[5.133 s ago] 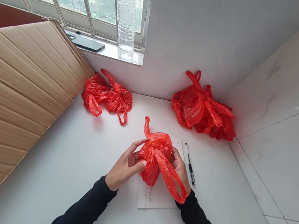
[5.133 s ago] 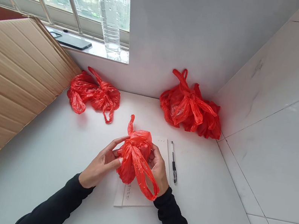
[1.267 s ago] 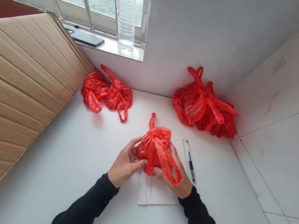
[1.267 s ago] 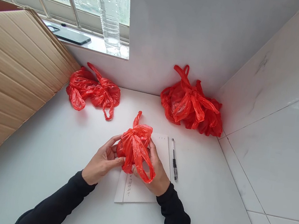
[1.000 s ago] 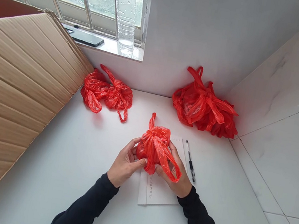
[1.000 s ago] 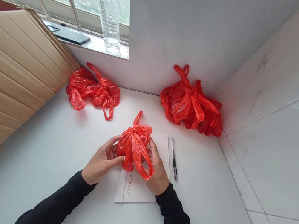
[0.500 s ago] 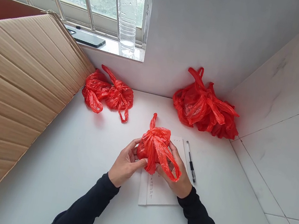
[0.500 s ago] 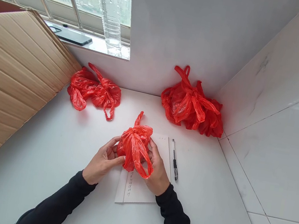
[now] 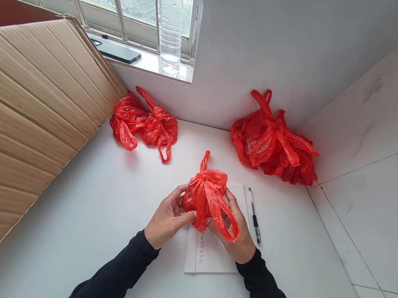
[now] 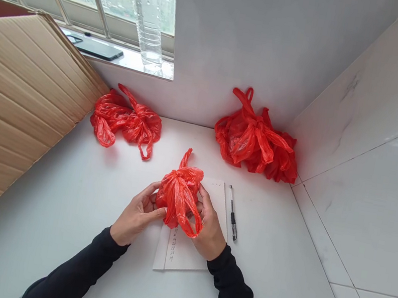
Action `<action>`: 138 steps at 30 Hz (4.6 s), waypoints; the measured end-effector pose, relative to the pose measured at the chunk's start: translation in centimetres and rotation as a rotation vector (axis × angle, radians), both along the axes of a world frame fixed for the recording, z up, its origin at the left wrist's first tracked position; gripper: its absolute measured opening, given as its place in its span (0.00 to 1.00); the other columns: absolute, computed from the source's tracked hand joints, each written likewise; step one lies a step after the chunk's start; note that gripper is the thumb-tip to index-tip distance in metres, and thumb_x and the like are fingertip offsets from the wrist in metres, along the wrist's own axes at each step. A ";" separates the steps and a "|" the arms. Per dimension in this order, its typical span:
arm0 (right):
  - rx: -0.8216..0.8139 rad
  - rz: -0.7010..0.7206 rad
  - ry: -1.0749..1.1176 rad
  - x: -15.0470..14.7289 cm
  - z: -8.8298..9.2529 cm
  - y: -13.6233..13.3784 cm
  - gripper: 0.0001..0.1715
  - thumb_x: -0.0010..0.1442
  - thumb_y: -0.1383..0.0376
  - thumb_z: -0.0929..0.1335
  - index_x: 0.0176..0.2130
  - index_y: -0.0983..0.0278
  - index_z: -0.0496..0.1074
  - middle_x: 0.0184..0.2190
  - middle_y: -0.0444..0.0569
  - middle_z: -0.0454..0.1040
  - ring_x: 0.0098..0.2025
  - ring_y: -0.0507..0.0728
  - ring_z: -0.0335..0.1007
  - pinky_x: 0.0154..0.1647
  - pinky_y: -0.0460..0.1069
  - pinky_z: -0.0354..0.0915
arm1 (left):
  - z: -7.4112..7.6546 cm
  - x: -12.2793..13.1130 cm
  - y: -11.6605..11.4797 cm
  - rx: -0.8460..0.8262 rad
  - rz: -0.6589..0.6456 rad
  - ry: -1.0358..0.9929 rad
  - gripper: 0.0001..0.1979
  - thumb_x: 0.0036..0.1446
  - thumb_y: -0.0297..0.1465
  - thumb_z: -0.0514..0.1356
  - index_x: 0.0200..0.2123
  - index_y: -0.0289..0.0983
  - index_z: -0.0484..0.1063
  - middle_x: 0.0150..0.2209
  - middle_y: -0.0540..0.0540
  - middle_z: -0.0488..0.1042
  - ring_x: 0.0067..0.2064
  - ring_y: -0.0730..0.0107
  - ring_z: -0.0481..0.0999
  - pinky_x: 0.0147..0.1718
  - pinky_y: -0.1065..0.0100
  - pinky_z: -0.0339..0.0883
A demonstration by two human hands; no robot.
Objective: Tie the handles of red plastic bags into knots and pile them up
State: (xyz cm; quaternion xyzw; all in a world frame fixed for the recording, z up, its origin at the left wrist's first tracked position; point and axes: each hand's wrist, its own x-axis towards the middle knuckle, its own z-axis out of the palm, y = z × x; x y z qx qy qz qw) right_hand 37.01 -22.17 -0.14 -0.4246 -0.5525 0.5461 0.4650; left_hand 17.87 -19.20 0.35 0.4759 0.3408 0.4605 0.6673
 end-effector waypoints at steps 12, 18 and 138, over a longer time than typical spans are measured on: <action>0.020 0.004 -0.004 -0.1 -0.1 0.1 0.48 0.61 0.63 0.72 0.70 0.58 0.46 0.55 0.55 0.74 0.55 0.64 0.74 0.54 0.57 0.72 | 0.2 0.1 0.0 -0.002 0.002 0.002 0.27 0.53 0.29 0.69 0.55 0.37 0.66 0.37 0.46 0.77 0.33 0.69 0.74 0.33 0.67 0.73; 0.044 0.015 -0.027 0.0 0.1 0.0 0.46 0.63 0.64 0.70 0.70 0.59 0.46 0.56 0.56 0.73 0.56 0.63 0.73 0.55 0.57 0.72 | 0.3 0.2 -0.1 -0.002 0.013 0.010 0.26 0.52 0.29 0.69 0.54 0.36 0.67 0.33 0.48 0.75 0.32 0.69 0.74 0.33 0.66 0.73; 0.075 -0.010 -0.158 -0.9 -0.7 0.0 0.26 0.68 0.56 0.65 0.63 0.58 0.64 0.34 0.44 0.71 0.39 0.56 0.70 0.50 0.54 0.66 | 8.4 -6.7 8.0 0.274 0.450 0.022 0.25 0.43 0.31 0.72 0.47 0.41 0.74 0.37 0.49 0.78 0.41 0.65 0.77 0.44 0.64 0.71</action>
